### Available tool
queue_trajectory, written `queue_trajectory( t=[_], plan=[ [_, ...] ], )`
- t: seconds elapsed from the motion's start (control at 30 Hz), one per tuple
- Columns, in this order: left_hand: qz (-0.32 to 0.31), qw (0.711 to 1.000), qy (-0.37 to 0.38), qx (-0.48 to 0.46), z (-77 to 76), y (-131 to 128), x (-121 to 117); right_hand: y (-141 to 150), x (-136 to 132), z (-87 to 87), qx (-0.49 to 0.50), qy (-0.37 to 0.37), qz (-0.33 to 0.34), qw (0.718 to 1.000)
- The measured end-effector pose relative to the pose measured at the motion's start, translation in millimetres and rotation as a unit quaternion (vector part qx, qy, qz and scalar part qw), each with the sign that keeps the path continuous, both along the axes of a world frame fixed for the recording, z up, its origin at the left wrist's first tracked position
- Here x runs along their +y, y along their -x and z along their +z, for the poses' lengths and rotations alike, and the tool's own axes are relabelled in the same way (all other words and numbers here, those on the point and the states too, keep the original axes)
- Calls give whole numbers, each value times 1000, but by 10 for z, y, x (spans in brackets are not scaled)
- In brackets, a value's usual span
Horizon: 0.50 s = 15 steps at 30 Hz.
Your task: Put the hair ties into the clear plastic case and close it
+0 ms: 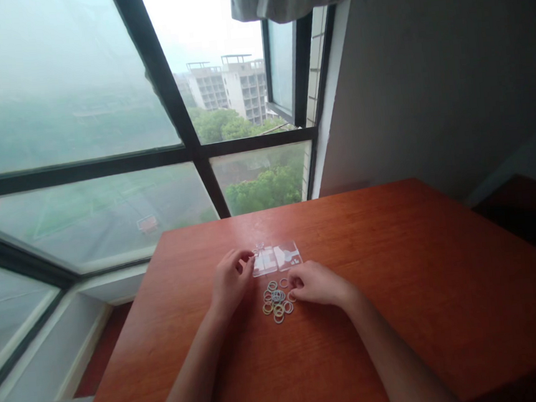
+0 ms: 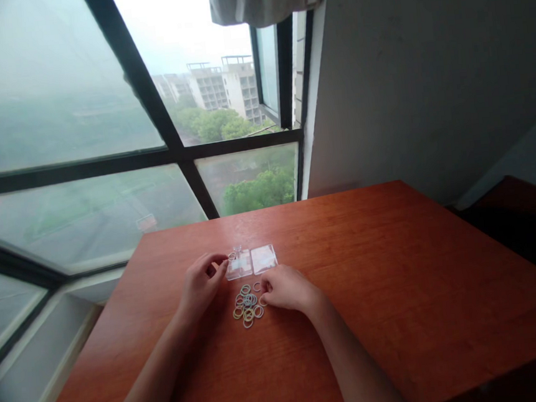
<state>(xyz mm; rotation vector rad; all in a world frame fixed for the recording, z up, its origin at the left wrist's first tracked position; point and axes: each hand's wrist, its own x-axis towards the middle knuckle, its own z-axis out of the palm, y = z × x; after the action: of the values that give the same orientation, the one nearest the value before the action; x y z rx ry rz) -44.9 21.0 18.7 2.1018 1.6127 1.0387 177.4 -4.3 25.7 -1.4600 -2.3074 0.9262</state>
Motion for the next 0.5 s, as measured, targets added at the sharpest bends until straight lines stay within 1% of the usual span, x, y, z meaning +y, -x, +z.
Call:
queue_trajectory(
  t=[0.13,0.27,0.37,0.5],
  plan=[
    [-10,1000,-2,2,15,-5,-13,2,12,3,34,-6,-34,999],
    [-33,999,4,-14,46,-35,-52,20,39,17,68,-42,-77,994],
    [-62,997,25,-49,79,-86,-97,34,57,37,93,-74,-100,988],
    [-115,988,64,-82,122,-169,-153,46,63,63,122,-98,-118,981]
  ],
)
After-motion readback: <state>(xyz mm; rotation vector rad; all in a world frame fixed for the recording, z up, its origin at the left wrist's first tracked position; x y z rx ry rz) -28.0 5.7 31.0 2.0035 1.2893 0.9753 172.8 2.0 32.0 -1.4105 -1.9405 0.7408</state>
